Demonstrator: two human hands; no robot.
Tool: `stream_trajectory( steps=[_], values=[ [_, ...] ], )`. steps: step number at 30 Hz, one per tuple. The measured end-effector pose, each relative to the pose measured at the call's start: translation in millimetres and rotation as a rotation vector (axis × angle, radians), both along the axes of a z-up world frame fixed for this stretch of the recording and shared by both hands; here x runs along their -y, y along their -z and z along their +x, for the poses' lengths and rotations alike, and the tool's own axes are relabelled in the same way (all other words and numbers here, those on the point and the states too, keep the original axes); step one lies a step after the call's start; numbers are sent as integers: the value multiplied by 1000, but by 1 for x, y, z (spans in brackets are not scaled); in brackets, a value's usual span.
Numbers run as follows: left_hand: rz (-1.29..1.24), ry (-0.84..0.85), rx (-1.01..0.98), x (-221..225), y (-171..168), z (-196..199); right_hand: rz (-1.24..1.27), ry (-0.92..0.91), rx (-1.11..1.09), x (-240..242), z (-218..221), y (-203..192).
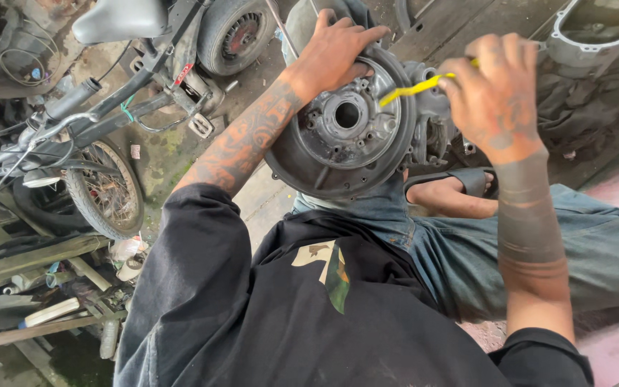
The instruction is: The person cleans a metallic engine component using a brush and a yellow fluid, scrubbing the internal surfaces and crevices while holding the part by hand.
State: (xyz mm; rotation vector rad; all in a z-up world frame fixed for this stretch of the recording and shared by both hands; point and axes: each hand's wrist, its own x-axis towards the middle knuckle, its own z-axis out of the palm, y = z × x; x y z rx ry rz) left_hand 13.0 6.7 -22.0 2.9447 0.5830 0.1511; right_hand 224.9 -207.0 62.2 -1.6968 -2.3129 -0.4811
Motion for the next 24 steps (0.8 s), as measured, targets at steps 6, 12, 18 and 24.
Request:
stream_trajectory(
  steps=[6, 12, 18, 24],
  values=[
    [21, 19, 23, 0, 1, -2, -70, -45, -51, 5, -9, 11],
    [16, -4, -7, 0, -1, -3, -37, 35, -251, 12, -8, 24],
    [-2, -15, -35, 3, -11, -1, 0, 65, -242, 7, 3, 18],
    [-89, -32, -46, 2, -9, -1, -64, -11, -117, 9, -9, 4]
  ],
)
